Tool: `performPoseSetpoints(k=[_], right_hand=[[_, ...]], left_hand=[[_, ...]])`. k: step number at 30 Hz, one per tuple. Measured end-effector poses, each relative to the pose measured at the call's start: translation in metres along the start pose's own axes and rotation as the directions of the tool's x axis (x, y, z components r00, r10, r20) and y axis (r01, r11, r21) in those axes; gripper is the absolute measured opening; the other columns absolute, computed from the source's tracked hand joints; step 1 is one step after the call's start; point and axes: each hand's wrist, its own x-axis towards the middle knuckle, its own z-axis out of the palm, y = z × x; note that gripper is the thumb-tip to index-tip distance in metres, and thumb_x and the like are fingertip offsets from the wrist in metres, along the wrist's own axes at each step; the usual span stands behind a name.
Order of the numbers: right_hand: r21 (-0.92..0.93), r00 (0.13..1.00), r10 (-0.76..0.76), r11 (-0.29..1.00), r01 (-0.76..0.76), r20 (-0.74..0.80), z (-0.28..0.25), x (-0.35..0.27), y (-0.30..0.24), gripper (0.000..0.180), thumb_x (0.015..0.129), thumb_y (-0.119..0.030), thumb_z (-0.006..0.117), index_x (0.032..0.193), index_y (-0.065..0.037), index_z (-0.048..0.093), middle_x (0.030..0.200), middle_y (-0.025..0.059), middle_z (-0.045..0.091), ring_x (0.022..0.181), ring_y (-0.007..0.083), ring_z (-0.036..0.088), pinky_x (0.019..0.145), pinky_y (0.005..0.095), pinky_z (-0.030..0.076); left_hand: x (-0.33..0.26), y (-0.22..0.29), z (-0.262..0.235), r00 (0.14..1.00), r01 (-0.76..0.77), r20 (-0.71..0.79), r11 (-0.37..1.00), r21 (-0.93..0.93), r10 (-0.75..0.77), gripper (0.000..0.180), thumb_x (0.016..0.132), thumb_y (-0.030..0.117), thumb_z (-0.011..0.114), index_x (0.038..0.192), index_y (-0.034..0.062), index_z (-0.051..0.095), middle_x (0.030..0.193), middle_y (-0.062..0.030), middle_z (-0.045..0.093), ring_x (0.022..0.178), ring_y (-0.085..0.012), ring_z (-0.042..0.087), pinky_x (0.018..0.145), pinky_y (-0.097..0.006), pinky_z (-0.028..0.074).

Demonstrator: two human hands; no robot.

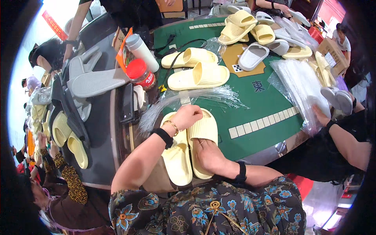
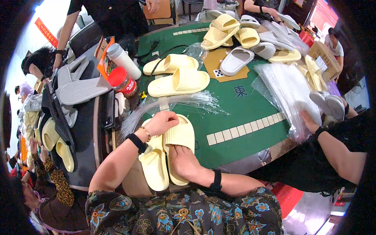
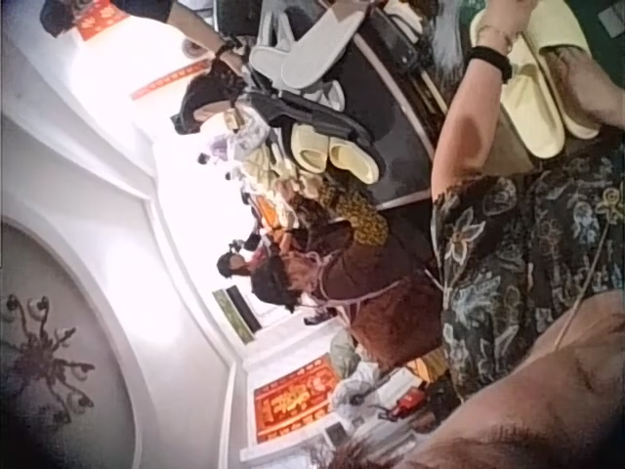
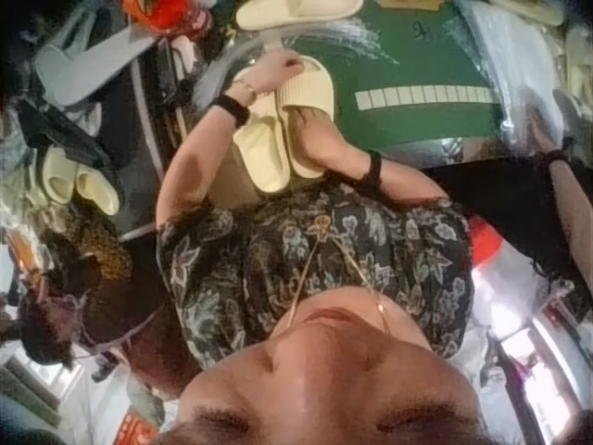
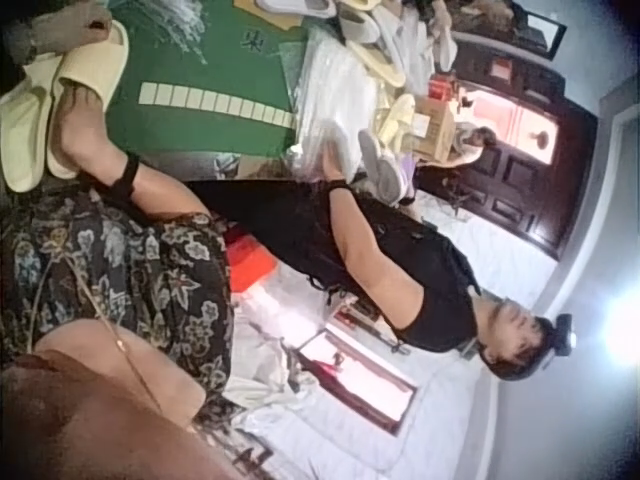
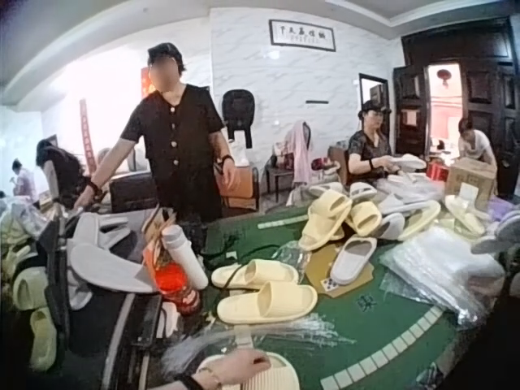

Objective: Tagging and pairing plastic slippers in a manufacturing workshop.

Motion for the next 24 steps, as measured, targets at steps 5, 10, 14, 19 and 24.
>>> performPoseSetpoints(k=[5, 10, 14, 19, 24], right_hand=[[-0.013, 1.000, -0.009, 1.000, 0.009, 0.010, -0.010, 0.001, -0.006, 0.043, 0.083, -0.010, 0.053, 0.120, 0.010, 0.049, 0.108, 0.0260, 0.055, 0.098, 0.0392, 0.056, 0.086, 0.0442, 0.046], [0.017, 0.990, 0.015, 1.000, -0.017, 0.139, -0.028, -0.013, -0.003, 0.044, 0.079, -0.013, 0.057, 0.117, 0.009, 0.051, 0.109, 0.0224, 0.056, 0.101, 0.0349, 0.055, 0.088, 0.0422, 0.045], [0.038, 0.962, -0.060, 0.998, 0.051, 0.267, -0.049, -0.027, 0.001, 0.040, 0.077, -0.008, 0.057, 0.112, 0.013, 0.055, 0.108, 0.0233, 0.056, 0.103, 0.0363, 0.055, 0.089, 0.0413, 0.047], [0.312, 1.000, 0.000, 0.950, 0.000, 0.000, -0.075, -0.037, 0.008, 0.020, 0.084, -0.010, 0.061, 0.101, -0.001, 0.066, 0.094, 0.0150, 0.065, 0.082, 0.0314, 0.064, 0.070, 0.0406, 0.052], [0.311, 0.930, 0.333, 0.910, -0.273, -0.159, -0.085, -0.003, 0.038, 0.010, 0.084, -0.011, 0.062, 0.091, -0.006, 0.068, 0.081, 0.0140, 0.064, 0.072, 0.0309, 0.064, 0.062, 0.0381, 0.051]], left_hand=[[-0.005, -0.004, 0.008, 1.000, -0.007, 0.026, 0.999, -0.049, 0.008, 0.015, 0.087, 0.015, 0.063, 0.092, 0.0009, 0.065, 0.082, -0.0127, 0.067, 0.076, -0.0216, 0.064, 0.070, -0.033, 0.051], [-0.024, 0.006, 0.012, 0.997, 0.068, 0.055, 0.992, -0.107, -0.062, 0.015, 0.088, 0.015, 0.063, 0.093, 0.0002, 0.063, 0.083, -0.0126, 0.067, 0.079, -0.0205, 0.065, 0.072, -0.032, 0.051], [-0.036, 0.016, 0.021, 1.000, 0.017, 0.001, 0.999, -0.048, -0.017, 0.015, 0.088, 0.014, 0.063, 0.094, 0.0008, 0.064, 0.083, -0.0142, 0.068, 0.077, -0.0229, 0.066, 0.070, -0.033, 0.051], [-0.039, 0.012, 0.023, 0.999, 0.008, -0.048, 0.996, -0.083, -0.012, 0.013, 0.086, 0.014, 0.060, 0.086, 0.0016, 0.063, 0.081, -0.0176, 0.067, 0.075, -0.0321, 0.066, 0.069, -0.038, 0.052], [-0.039, 0.012, 0.026, 0.999, 0.005, -0.053, 0.996, -0.094, -0.010, 0.014, 0.085, 0.015, 0.060, 0.087, 0.0013, 0.063, 0.080, -0.0171, 0.067, 0.075, -0.0316, 0.066, 0.069, -0.038, 0.052]])
